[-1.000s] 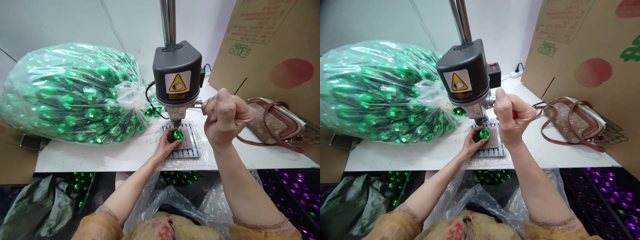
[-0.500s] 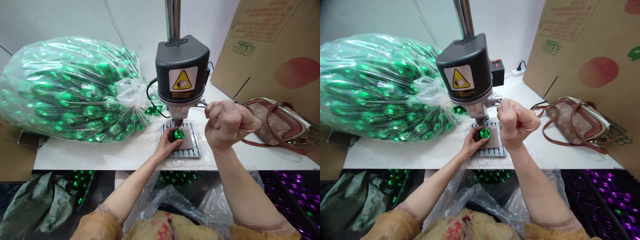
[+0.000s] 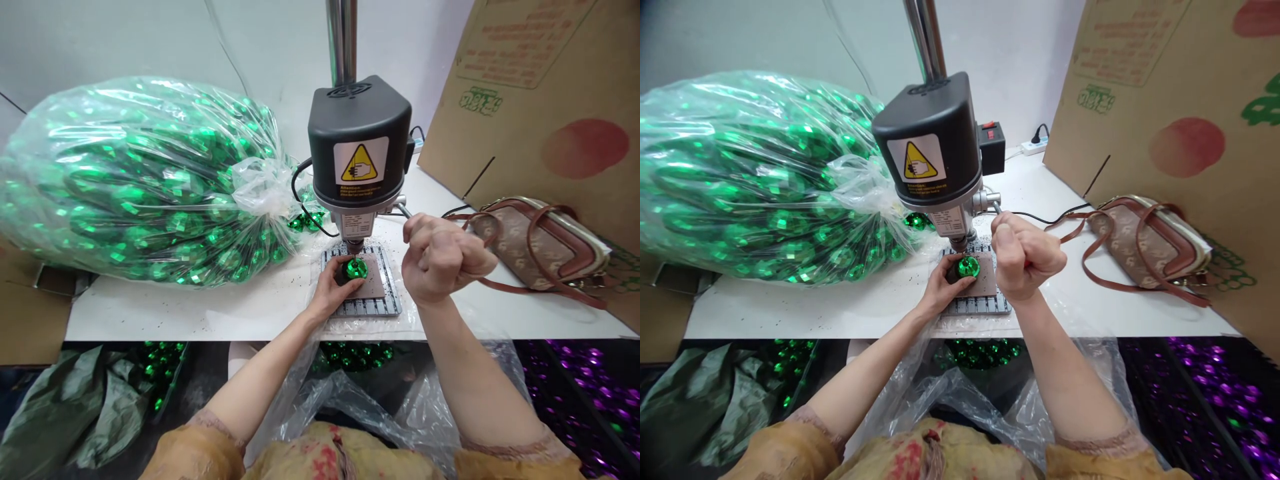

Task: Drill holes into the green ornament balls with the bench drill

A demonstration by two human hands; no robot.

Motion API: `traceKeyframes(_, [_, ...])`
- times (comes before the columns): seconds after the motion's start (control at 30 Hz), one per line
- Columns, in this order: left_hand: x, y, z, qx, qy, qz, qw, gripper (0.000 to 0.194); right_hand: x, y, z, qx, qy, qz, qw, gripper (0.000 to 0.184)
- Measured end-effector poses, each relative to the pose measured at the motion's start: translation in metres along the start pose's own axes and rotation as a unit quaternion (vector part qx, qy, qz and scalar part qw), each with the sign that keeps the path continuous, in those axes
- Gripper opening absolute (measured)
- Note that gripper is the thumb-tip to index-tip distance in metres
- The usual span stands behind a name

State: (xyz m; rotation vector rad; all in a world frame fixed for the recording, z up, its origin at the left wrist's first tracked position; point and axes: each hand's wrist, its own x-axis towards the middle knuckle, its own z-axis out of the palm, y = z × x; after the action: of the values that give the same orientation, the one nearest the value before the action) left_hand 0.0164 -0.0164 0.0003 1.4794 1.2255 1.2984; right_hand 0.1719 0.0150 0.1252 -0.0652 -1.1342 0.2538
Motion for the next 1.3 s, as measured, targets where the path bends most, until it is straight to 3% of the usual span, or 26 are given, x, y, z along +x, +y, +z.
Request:
traceKeyframes(0.23, [0.0,0.002,0.0,-0.004,-0.004,-0.007,1.0,0.055,-0.005,-0.002,-0.001,-0.016,0.0,0.019,1.0,0.053])
traceKeyframes(0.4, [0.0,0.003,0.003,0.004,0.021,-0.008,1.0,0.051,0.04,-0.011,0.022,-0.061,0.059,0.167,0.982,0.051])
traceKeyframes(0.5, [-0.001,0.006,0.004,0.026,0.059,-0.001,0.998,0.05,0.066,-0.01,0.032,-0.075,0.045,0.242,0.966,0.047])
traceKeyframes(0.67, [-0.025,0.02,-0.004,0.138,0.082,0.09,0.983,0.036,0.072,-0.003,0.033,-0.082,0.035,0.251,0.964,0.048])
traceKeyframes(0.73, [-0.047,0.023,-0.007,0.205,0.045,0.164,0.964,0.03,0.069,-0.001,0.031,-0.09,0.026,0.225,0.97,0.05])
traceKeyframes(0.8, [-0.073,0.021,-0.007,0.264,-0.032,0.263,0.927,0.029,0.067,0.001,0.031,-0.103,0.014,0.203,0.974,0.051])
traceKeyframes(0.9, [-0.108,0.011,0.001,0.35,-0.179,0.406,0.825,0.034,0.066,0.002,0.032,-0.1,0.022,0.199,0.975,0.051])
traceKeyframes(0.97, [-0.122,0.005,0.008,0.401,-0.241,0.435,0.769,0.041,0.066,0.002,0.032,-0.088,0.034,0.205,0.974,0.051])
traceKeyframes(1.0, [-0.125,0.002,0.011,0.412,-0.251,0.434,0.761,0.043,0.066,0.001,0.032,-0.084,0.037,0.206,0.974,0.051])
traceKeyframes(1.07, [-0.119,0.0,0.011,0.39,-0.221,0.421,0.789,0.04,0.066,-0.001,0.032,-0.08,0.036,0.208,0.974,0.05])
traceKeyframes(1.17, [-0.078,0.005,-0.005,0.309,-0.082,0.349,0.881,0.028,0.066,-0.003,0.031,-0.08,0.037,0.208,0.974,0.048])
traceKeyframes(1.23, [-0.031,0.009,-0.024,0.271,0.037,0.229,0.934,0.027,0.066,-0.004,0.031,-0.08,0.041,0.208,0.974,0.048])
traceKeyframes(1.3, [0.022,0.01,-0.045,0.223,0.142,0.104,0.959,0.019,0.066,-0.003,0.031,-0.08,0.044,0.209,0.974,0.049])
